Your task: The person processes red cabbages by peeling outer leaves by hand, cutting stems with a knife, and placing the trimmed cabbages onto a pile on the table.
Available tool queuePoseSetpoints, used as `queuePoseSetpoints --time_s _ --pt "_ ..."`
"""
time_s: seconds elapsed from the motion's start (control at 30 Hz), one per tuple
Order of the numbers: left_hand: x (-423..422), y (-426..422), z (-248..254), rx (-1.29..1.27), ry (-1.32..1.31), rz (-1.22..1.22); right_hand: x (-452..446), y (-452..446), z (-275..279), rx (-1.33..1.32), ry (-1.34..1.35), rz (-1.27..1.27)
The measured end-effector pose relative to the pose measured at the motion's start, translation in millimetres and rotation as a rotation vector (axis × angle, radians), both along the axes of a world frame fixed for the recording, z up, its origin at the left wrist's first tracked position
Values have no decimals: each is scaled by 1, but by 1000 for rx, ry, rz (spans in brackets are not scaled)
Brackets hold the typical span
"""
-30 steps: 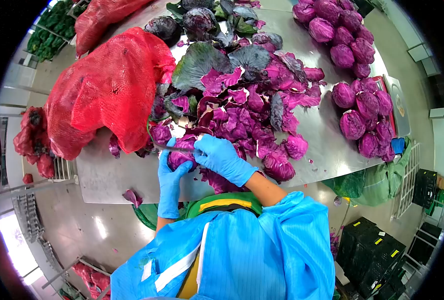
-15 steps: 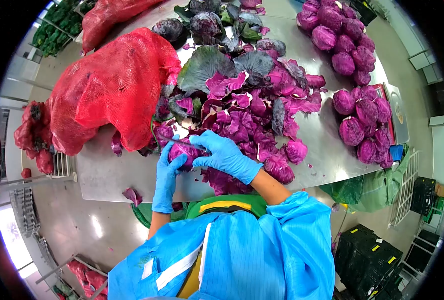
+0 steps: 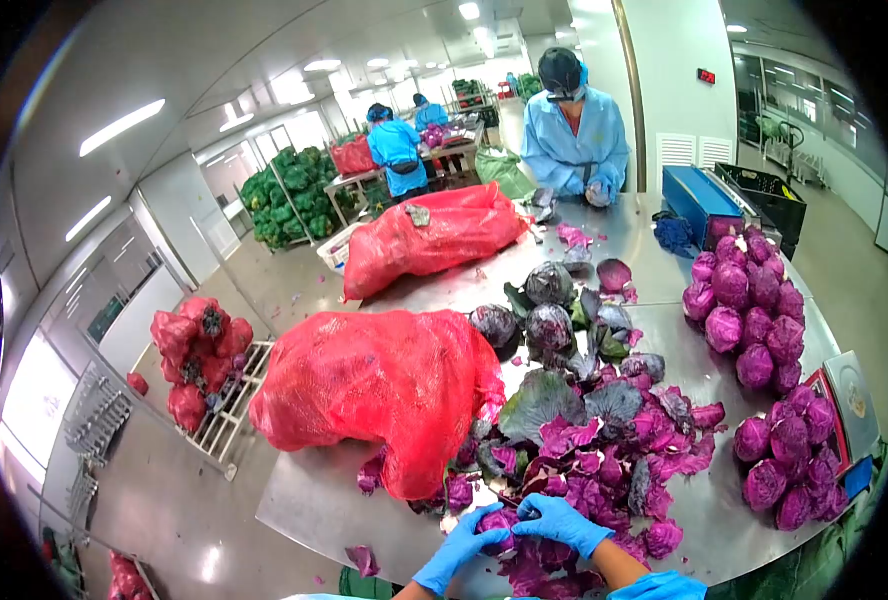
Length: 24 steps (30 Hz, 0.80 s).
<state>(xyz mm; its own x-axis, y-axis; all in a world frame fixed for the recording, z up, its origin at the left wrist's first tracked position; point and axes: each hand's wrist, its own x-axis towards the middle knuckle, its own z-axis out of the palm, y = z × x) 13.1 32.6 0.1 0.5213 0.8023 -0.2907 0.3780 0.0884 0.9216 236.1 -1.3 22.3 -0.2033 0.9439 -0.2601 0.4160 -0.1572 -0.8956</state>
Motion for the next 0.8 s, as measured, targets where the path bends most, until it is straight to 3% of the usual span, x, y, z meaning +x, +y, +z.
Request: queuePoseSetpoints --time_s 0.1,0.27,0.47,0.53,0.63,0.7,0.8 --pt "1 3 -4 -3 5 14 -1 -4 -10 122 32 -21" --pt "3 4 -3 -46 12 33 -5 0 -16 -46 104 -56" --pt "1 6 -4 37 -11 17 0 7 -22 -8 155 36" --pt "1 3 -29 41 -53 47 0 6 -16 11 140 43" --pt "6 -8 3 -91 -115 122 -2 4 -6 -123 324 -11" --pt "2 -8 -16 105 -51 94 -3 3 -9 -14 299 -3" --pt "4 -11 -8 33 -79 168 -13 -6 -22 146 210 -74"
